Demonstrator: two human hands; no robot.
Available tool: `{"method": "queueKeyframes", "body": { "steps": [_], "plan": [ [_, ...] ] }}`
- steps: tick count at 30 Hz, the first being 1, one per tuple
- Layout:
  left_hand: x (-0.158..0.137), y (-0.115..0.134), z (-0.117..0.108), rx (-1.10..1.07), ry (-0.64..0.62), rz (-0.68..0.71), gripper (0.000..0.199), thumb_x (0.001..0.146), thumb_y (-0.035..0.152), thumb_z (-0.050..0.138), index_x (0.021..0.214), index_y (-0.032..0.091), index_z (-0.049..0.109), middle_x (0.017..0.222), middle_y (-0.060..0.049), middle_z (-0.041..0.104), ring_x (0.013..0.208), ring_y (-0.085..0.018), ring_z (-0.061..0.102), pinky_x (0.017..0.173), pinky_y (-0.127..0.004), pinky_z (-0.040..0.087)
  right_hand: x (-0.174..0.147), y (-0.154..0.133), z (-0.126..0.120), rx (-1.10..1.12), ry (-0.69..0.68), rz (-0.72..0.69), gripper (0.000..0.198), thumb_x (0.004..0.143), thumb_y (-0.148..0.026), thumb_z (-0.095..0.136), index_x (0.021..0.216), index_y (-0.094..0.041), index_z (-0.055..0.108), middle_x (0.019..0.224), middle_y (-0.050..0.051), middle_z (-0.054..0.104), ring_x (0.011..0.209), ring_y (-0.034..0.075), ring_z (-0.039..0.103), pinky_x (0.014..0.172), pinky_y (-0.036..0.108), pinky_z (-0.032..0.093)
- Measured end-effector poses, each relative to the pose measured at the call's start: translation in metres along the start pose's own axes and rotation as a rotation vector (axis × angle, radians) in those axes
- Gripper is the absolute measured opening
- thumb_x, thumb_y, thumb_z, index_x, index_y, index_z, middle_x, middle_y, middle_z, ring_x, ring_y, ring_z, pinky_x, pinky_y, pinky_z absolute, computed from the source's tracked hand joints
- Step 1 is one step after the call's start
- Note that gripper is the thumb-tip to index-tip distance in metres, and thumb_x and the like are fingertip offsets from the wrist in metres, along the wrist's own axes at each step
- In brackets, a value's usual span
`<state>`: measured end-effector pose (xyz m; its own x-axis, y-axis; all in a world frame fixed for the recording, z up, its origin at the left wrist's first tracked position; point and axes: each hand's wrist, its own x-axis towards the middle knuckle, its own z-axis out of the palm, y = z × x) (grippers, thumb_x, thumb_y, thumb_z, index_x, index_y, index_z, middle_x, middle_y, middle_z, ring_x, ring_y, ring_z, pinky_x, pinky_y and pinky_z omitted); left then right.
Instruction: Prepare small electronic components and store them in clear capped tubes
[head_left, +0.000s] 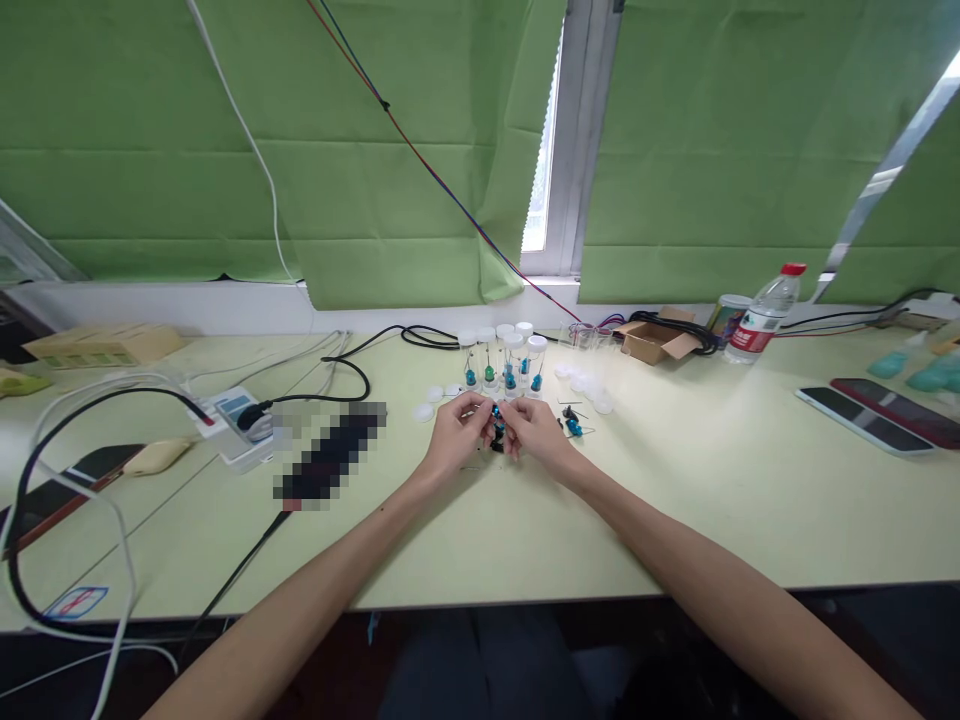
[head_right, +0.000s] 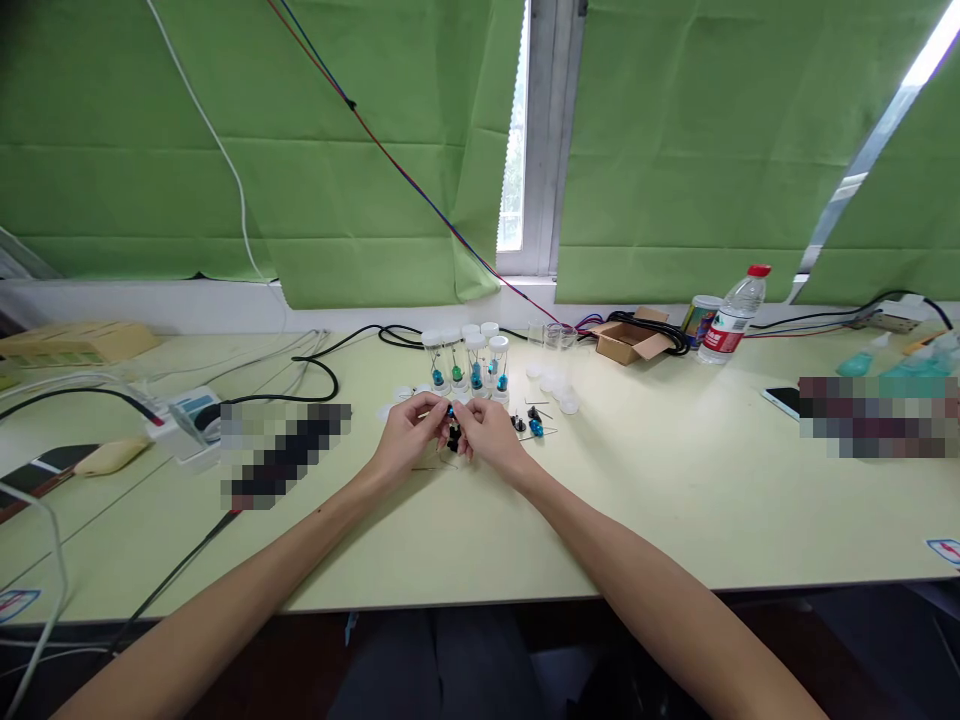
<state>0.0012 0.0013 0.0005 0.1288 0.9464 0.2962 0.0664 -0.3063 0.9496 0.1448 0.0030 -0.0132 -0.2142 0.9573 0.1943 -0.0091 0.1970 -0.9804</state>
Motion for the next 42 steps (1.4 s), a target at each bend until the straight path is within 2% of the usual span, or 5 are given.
{"method": "queueKeyframes", "body": {
  "steps": [18, 24, 29, 35, 42],
  "plan": [
    [0.001, -0.005, 0.002, -0.034, -0.018, 0.015, 0.027, 0.079, 0.042, 0.067, 0.077, 0.016, 0.064, 0.059, -0.001, 0.059, 0.046, -0.011, 0.051, 0.048, -0.026, 0.044, -0.002, -0.005, 0.001, 0.271, -0.092, 0.133, 0.052, 0.068, -0.065, 0.069, 0.058, -0.019, 0.045, 0.052, -0.004, 0.045, 0.049, 0.013, 0.056, 0.041, 0.022, 0.042],
    [0.0, -0.003, 0.001, 0.028, -0.024, 0.023, 0.029, 0.085, 0.045, 0.06, 0.079, 0.017, 0.063, 0.059, 0.0, 0.059, 0.049, -0.013, 0.056, 0.052, -0.027, 0.047, -0.002, -0.004, -0.002, 0.104, -0.067, 0.06, 0.051, 0.078, -0.065, 0.059, 0.056, -0.021, 0.044, 0.05, -0.002, 0.05, 0.044, 0.012, 0.053, 0.039, 0.022, 0.041],
    [0.001, -0.005, 0.001, 0.048, -0.02, 0.002, 0.03, 0.083, 0.046, 0.06, 0.085, 0.017, 0.064, 0.069, -0.002, 0.063, 0.053, -0.014, 0.058, 0.053, -0.028, 0.051, -0.004, -0.005, -0.004, -0.115, -0.037, -0.007, 0.048, 0.087, -0.061, 0.048, 0.063, -0.02, 0.053, 0.046, -0.003, 0.05, 0.037, 0.012, 0.048, 0.04, 0.025, 0.039],
    [0.008, -0.009, -0.002, -0.026, 0.036, -0.003, 0.03, 0.076, 0.044, 0.066, 0.088, 0.017, 0.064, 0.09, -0.006, 0.064, 0.074, -0.019, 0.066, 0.066, -0.033, 0.058, -0.001, -0.01, -0.012, -0.418, 0.15, -0.142, 0.041, 0.091, -0.047, 0.046, 0.063, -0.02, 0.058, 0.045, -0.002, 0.052, 0.044, 0.014, 0.052, 0.053, 0.027, 0.041],
    [0.007, -0.008, -0.006, 0.252, 0.026, 0.134, 0.022, 0.082, 0.038, 0.059, 0.09, 0.02, 0.068, 0.094, -0.007, 0.068, 0.07, -0.018, 0.062, 0.057, -0.027, 0.051, 0.008, -0.003, -0.027, -0.617, 0.299, -0.297, 0.027, 0.089, -0.034, 0.048, 0.066, -0.021, 0.054, 0.053, -0.002, 0.054, 0.05, 0.015, 0.049, 0.056, 0.027, 0.038]
  ]
}}
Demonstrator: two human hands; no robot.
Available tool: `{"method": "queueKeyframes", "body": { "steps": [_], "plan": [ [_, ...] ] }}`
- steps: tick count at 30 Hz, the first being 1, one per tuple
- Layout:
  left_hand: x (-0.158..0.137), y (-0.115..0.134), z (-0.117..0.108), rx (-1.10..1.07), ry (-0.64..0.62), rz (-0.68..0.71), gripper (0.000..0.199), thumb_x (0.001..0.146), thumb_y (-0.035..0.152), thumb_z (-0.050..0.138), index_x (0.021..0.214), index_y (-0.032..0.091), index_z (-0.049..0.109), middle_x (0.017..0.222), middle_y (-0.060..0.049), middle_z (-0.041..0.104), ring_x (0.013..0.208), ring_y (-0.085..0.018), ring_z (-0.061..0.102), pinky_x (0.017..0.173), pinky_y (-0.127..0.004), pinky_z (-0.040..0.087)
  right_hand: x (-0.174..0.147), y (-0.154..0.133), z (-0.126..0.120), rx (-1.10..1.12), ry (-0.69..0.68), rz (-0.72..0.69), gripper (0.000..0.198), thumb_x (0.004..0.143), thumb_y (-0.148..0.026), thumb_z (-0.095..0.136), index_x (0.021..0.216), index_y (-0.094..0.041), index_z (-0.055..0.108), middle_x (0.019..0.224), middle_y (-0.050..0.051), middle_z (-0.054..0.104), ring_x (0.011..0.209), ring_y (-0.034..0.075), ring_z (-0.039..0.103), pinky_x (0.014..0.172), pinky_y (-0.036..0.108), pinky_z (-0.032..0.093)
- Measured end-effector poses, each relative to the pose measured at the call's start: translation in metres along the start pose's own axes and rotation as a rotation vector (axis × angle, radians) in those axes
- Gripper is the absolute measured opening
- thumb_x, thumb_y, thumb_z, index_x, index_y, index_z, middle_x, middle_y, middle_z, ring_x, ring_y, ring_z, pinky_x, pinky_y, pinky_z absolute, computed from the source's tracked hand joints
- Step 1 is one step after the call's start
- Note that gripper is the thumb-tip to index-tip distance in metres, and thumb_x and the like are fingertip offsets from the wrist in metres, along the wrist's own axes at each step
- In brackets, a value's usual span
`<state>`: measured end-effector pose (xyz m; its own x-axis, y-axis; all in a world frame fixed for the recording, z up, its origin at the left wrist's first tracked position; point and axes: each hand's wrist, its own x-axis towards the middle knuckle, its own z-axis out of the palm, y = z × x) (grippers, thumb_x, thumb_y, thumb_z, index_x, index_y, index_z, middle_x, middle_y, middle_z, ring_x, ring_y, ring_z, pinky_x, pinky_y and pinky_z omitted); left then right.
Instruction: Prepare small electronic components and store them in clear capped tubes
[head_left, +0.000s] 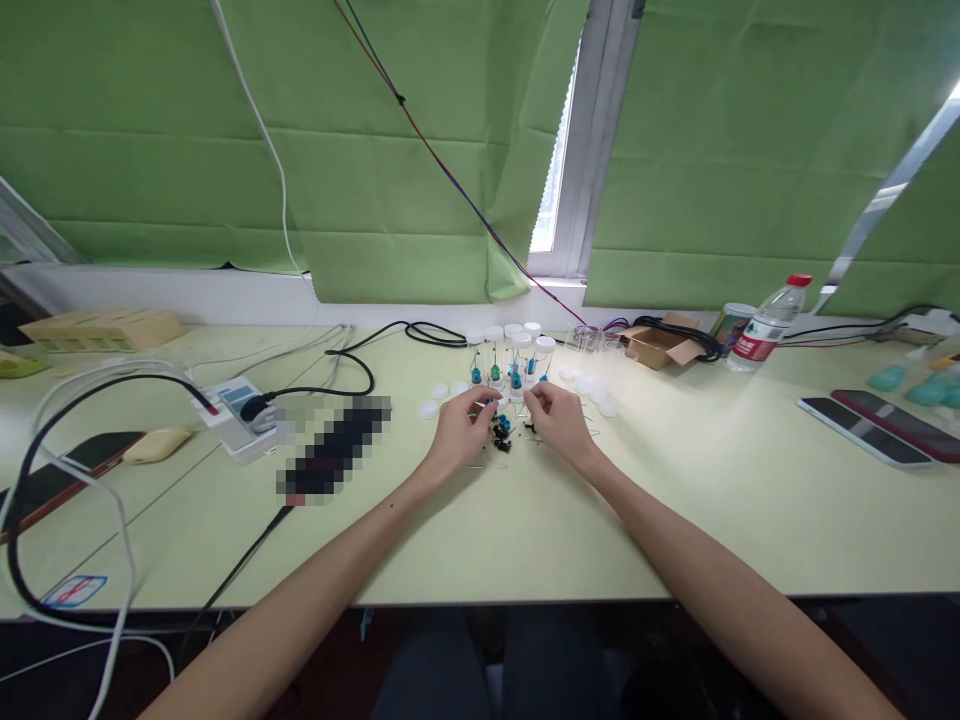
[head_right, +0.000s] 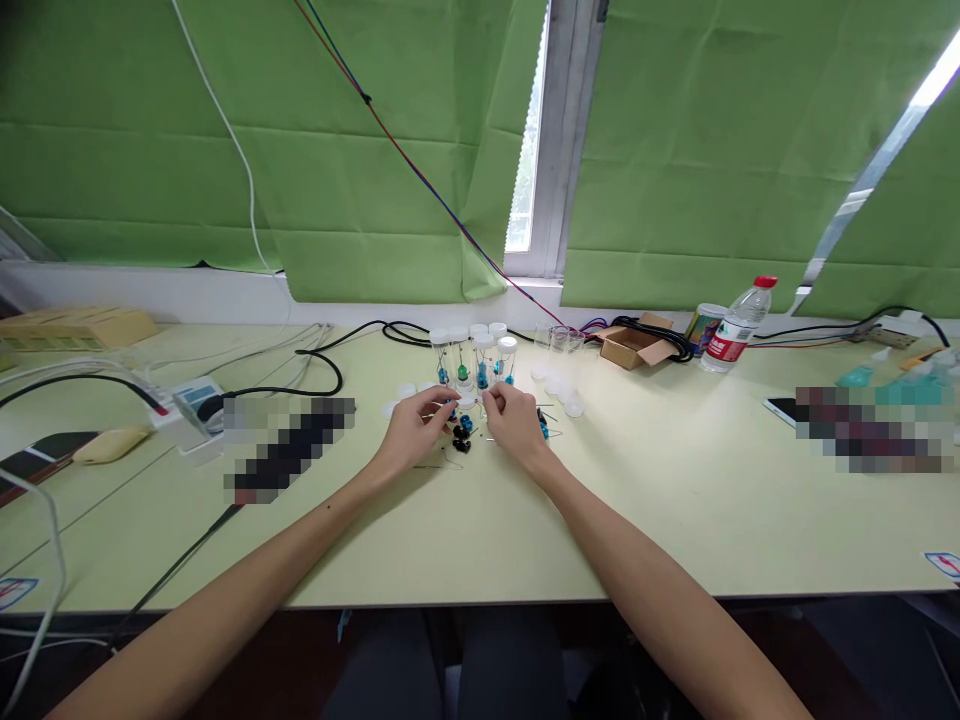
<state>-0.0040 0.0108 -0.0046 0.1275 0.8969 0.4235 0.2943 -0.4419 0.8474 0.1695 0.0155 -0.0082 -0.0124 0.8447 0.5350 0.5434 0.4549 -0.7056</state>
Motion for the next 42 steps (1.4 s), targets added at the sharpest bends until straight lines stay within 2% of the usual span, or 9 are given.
{"method": "queueKeyframes", "body": {
  "steps": [5, 8, 12, 18, 26, 32, 37, 42],
  "plan": [
    [-0.002, -0.002, 0.002, 0.145, -0.005, 0.07, 0.014, 0.084, 0.031, 0.056, 0.093, 0.022, 0.061, 0.084, -0.003, 0.065, 0.066, -0.015, 0.059, 0.058, -0.025, 0.044, 0.0, 0.009, 0.002, -0.047, -0.023, -0.056, 0.014, 0.087, -0.029, 0.051, 0.077, -0.021, 0.058, 0.061, 0.0, 0.059, 0.057, 0.016, 0.054, 0.06, 0.027, 0.042],
    [-0.002, -0.006, 0.003, 0.179, 0.019, 0.067, 0.014, 0.084, 0.03, 0.055, 0.095, 0.023, 0.053, 0.089, -0.002, 0.062, 0.068, -0.014, 0.059, 0.059, -0.025, 0.043, -0.001, 0.013, 0.003, -0.129, -0.062, -0.116, 0.006, 0.082, -0.023, 0.057, 0.082, -0.02, 0.062, 0.071, 0.003, 0.064, 0.071, 0.019, 0.058, 0.069, 0.03, 0.043],
    [0.001, -0.01, 0.003, 0.158, 0.038, 0.044, 0.022, 0.082, 0.03, 0.058, 0.101, 0.023, 0.05, 0.092, -0.003, 0.062, 0.071, -0.015, 0.059, 0.06, -0.025, 0.043, -0.003, 0.014, 0.004, -0.21, -0.165, -0.155, 0.012, 0.08, -0.023, 0.062, 0.091, -0.02, 0.066, 0.085, 0.005, 0.067, 0.088, 0.023, 0.058, 0.083, 0.036, 0.041],
    [0.004, -0.015, 0.0, 0.186, 0.028, 0.043, 0.02, 0.079, 0.03, 0.062, 0.096, 0.022, 0.057, 0.085, -0.003, 0.064, 0.073, -0.018, 0.06, 0.06, -0.027, 0.045, -0.007, 0.016, 0.005, -0.274, -0.275, -0.144, 0.018, 0.082, -0.02, 0.06, 0.099, -0.02, 0.066, 0.092, 0.008, 0.065, 0.096, 0.025, 0.057, 0.088, 0.039, 0.04],
    [0.005, -0.02, 0.0, 0.154, 0.03, 0.085, 0.015, 0.076, 0.028, 0.065, 0.089, 0.021, 0.064, 0.088, -0.005, 0.068, 0.075, -0.019, 0.06, 0.064, -0.028, 0.048, -0.007, 0.021, 0.007, -0.277, -0.251, -0.145, 0.018, 0.083, -0.02, 0.057, 0.1, -0.019, 0.064, 0.09, 0.008, 0.066, 0.094, 0.025, 0.057, 0.088, 0.04, 0.041],
    [0.005, -0.025, 0.0, 0.21, -0.02, 0.122, 0.013, 0.077, 0.028, 0.064, 0.086, 0.02, 0.068, 0.082, -0.005, 0.069, 0.075, -0.02, 0.061, 0.068, -0.031, 0.049, -0.007, 0.013, 0.007, -0.059, -0.138, -0.119, 0.023, 0.085, -0.025, 0.055, 0.106, -0.018, 0.061, 0.087, 0.005, 0.067, 0.084, 0.021, 0.061, 0.08, 0.034, 0.046],
    [0.004, -0.024, 0.001, 0.231, -0.058, 0.158, 0.012, 0.08, 0.026, 0.061, 0.085, 0.021, 0.071, 0.082, -0.005, 0.071, 0.075, -0.021, 0.063, 0.068, -0.032, 0.05, -0.01, -0.001, 0.005, 0.119, -0.132, -0.085, 0.027, 0.086, -0.033, 0.057, 0.109, -0.019, 0.06, 0.087, 0.005, 0.067, 0.077, 0.019, 0.062, 0.075, 0.031, 0.049],
    [0.003, -0.019, 0.002, 0.239, -0.092, 0.151, 0.016, 0.08, 0.021, 0.06, 0.089, 0.021, 0.072, 0.09, -0.006, 0.073, 0.083, -0.021, 0.066, 0.075, -0.034, 0.053, -0.012, -0.005, 0.006, 0.288, -0.092, -0.024, 0.029, 0.093, -0.042, 0.048, 0.103, -0.018, 0.06, 0.073, 0.003, 0.063, 0.067, 0.017, 0.059, 0.065, 0.029, 0.049]
  ]
}}
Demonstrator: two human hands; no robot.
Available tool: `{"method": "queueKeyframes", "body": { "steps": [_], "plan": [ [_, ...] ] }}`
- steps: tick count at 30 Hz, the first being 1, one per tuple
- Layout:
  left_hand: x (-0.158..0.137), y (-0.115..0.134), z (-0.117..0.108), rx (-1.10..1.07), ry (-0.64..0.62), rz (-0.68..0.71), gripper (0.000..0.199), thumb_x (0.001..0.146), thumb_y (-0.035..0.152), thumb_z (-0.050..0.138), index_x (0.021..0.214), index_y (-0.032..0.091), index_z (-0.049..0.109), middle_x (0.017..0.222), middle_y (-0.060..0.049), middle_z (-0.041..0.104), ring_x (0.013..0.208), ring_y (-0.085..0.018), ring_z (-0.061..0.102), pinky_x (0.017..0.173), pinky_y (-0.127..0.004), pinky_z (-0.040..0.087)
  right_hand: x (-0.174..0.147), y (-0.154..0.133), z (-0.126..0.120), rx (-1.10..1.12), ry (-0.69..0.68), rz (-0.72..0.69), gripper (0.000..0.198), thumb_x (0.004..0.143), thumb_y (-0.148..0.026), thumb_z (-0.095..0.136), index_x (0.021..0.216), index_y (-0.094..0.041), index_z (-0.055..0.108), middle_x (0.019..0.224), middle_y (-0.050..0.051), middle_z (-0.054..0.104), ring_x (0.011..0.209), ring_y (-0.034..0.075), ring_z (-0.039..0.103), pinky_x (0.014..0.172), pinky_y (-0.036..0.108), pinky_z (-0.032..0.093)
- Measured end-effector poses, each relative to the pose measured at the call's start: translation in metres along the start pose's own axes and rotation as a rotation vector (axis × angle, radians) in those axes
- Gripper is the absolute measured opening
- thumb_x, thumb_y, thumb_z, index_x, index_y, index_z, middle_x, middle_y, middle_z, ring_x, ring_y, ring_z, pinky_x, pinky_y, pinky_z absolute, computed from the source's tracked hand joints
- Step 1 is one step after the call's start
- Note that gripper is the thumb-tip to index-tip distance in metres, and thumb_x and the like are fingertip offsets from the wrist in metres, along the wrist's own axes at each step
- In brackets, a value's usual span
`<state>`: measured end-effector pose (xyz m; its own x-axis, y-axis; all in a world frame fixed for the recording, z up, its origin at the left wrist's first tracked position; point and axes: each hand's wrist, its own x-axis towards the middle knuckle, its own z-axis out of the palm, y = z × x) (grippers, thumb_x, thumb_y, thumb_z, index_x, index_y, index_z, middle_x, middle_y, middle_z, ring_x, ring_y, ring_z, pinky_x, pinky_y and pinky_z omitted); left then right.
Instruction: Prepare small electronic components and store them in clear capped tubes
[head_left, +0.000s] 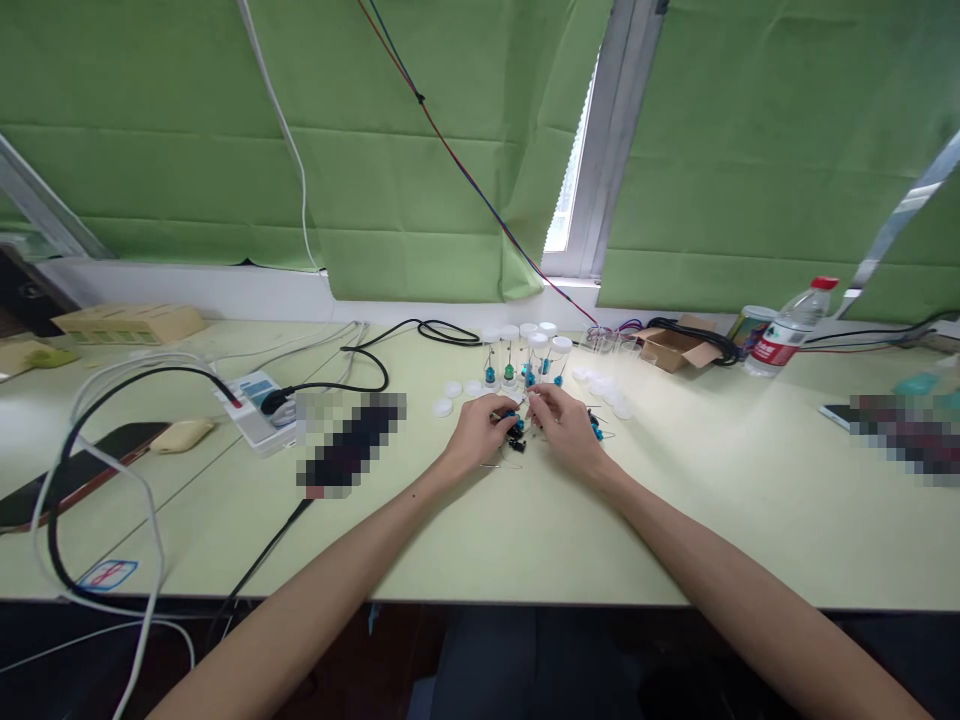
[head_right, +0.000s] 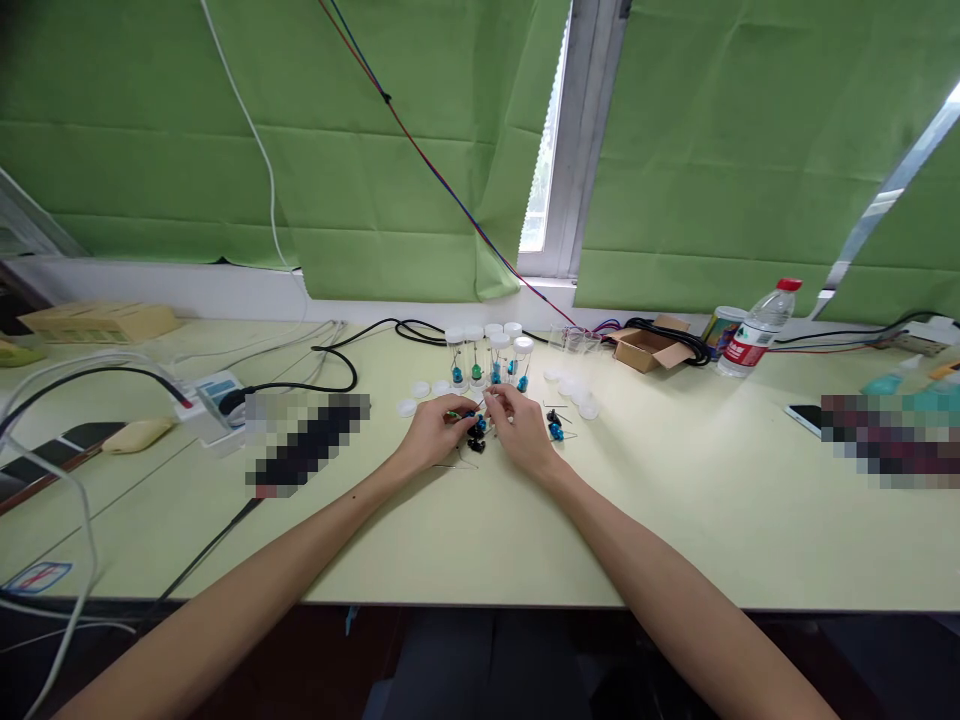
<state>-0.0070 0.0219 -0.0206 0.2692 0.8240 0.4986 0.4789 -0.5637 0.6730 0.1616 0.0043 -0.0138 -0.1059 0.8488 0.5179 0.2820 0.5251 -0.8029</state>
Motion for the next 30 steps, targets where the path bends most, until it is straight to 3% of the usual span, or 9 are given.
{"method": "queueKeyframes", "body": {
  "steps": [6, 18, 26, 30],
  "plan": [
    [-0.001, 0.003, 0.0, 0.022, -0.045, 0.033, 0.019, 0.082, 0.019, 0.057, 0.094, 0.021, 0.072, 0.094, -0.004, 0.073, 0.087, -0.02, 0.066, 0.08, -0.033, 0.054, 0.001, -0.001, 0.0, 0.121, 0.009, -0.035, 0.026, 0.093, -0.043, 0.05, 0.089, -0.02, 0.06, 0.069, 0.002, 0.061, 0.06, 0.015, 0.056, 0.061, 0.027, 0.048],
    [-0.003, 0.019, -0.004, 0.061, -0.016, 0.12, 0.018, 0.085, 0.025, 0.057, 0.096, 0.02, 0.069, 0.094, -0.004, 0.072, 0.089, -0.02, 0.065, 0.083, -0.033, 0.051, -0.001, -0.002, 0.003, 0.127, 0.056, -0.068, 0.018, 0.093, -0.034, 0.051, 0.089, -0.019, 0.061, 0.068, 0.0, 0.06, 0.06, 0.014, 0.055, 0.061, 0.027, 0.047],
    [-0.003, 0.023, -0.007, 0.056, 0.145, 0.156, 0.013, 0.086, 0.02, 0.055, 0.093, 0.018, 0.066, 0.093, -0.005, 0.068, 0.087, -0.018, 0.064, 0.08, -0.032, 0.053, -0.002, -0.006, 0.003, 0.118, 0.108, -0.078, 0.018, 0.094, -0.033, 0.049, 0.087, -0.02, 0.06, 0.069, 0.0, 0.059, 0.06, 0.014, 0.054, 0.061, 0.027, 0.046],
    [-0.003, 0.03, -0.011, 0.132, 0.267, 0.29, 0.011, 0.089, 0.02, 0.054, 0.093, 0.018, 0.065, 0.09, -0.005, 0.066, 0.083, -0.017, 0.063, 0.077, -0.031, 0.052, 0.0, -0.006, 0.005, 0.118, 0.107, -0.094, 0.018, 0.094, -0.033, 0.048, 0.086, -0.02, 0.058, 0.069, 0.0, 0.058, 0.061, 0.014, 0.054, 0.062, 0.027, 0.046]
  ]
}}
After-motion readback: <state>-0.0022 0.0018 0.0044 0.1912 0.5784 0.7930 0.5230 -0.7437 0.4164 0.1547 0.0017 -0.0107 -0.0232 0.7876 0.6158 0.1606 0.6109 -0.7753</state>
